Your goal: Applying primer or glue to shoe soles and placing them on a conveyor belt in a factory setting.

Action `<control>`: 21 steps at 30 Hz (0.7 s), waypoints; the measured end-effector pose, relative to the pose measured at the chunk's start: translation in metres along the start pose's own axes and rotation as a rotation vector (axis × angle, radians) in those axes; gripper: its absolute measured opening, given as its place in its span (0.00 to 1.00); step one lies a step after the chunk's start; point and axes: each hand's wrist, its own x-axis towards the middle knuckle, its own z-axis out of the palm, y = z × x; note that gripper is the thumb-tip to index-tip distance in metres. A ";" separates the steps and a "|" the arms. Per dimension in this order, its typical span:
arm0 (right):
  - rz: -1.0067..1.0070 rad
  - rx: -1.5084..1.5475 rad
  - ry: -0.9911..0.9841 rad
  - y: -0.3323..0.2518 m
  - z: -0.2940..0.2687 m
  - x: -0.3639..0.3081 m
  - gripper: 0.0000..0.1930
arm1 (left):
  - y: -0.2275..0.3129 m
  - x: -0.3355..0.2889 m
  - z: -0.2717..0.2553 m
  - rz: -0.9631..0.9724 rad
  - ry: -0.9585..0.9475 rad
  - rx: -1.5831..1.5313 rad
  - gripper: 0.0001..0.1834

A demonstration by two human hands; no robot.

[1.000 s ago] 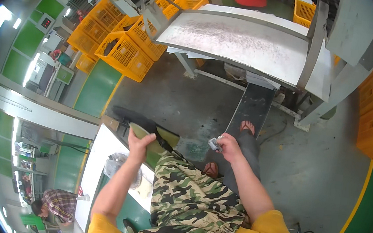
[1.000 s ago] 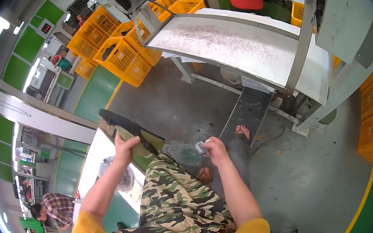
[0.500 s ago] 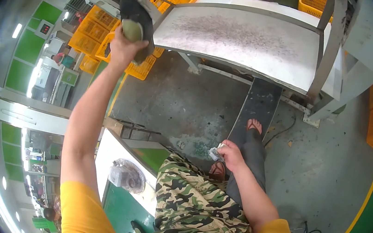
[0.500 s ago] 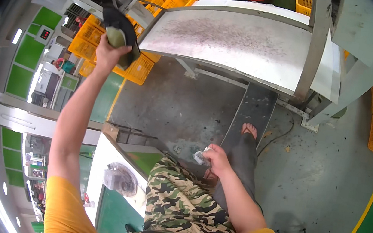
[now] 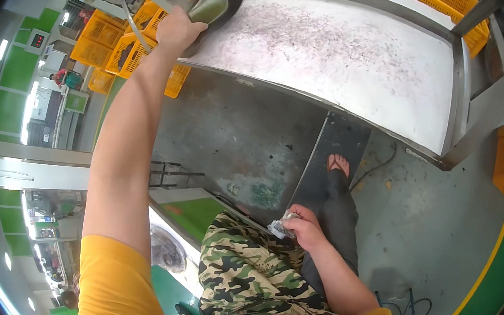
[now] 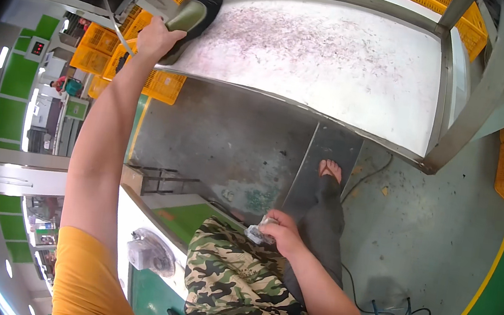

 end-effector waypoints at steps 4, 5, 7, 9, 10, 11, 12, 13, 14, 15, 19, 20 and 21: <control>0.022 -0.024 -0.005 -0.001 0.001 0.000 0.05 | -0.022 0.007 0.015 -0.075 0.071 -0.097 0.38; 0.027 -0.038 -0.003 -0.001 0.002 -0.001 0.05 | -0.028 0.005 0.017 -0.098 0.097 -0.118 0.37; 0.029 -0.053 -0.001 0.000 0.004 -0.001 0.05 | -0.041 -0.020 0.027 0.034 0.212 -0.231 0.34; 0.015 -0.052 0.002 0.003 0.001 0.002 0.05 | -0.045 -0.063 0.027 0.243 0.414 -0.358 0.32; -0.010 -0.065 -0.015 0.005 -0.004 0.005 0.05 | -0.040 -0.091 0.019 0.323 0.425 -0.439 0.33; -0.009 -0.057 -0.004 0.007 -0.007 0.006 0.05 | -0.038 -0.129 0.008 0.399 0.437 -0.514 0.33; -0.005 -0.055 0.003 0.008 -0.008 0.008 0.05 | -0.039 -0.173 0.001 0.259 0.234 -0.654 0.35; 0.002 -0.058 -0.001 0.008 -0.006 0.010 0.05 | -0.055 -0.213 0.014 0.342 0.278 -0.673 0.35; 0.004 -0.066 0.036 0.007 0.000 0.009 0.06 | -0.068 -0.261 0.020 0.317 0.166 -0.637 0.37; 0.013 -0.088 0.036 0.008 0.004 0.008 0.05 | -0.089 -0.312 0.034 0.322 0.055 -0.705 0.38; -0.004 -0.231 0.018 0.022 -0.004 0.017 0.05 | -0.132 -0.509 0.062 0.091 -0.303 -0.682 0.37; -0.007 -0.247 0.020 0.024 -0.006 0.020 0.06 | -0.130 -0.535 0.056 0.122 -0.330 -0.692 0.35; -0.002 -0.269 0.016 0.025 -0.005 0.021 0.06 | -0.127 -0.563 0.053 0.166 -0.320 -0.647 0.32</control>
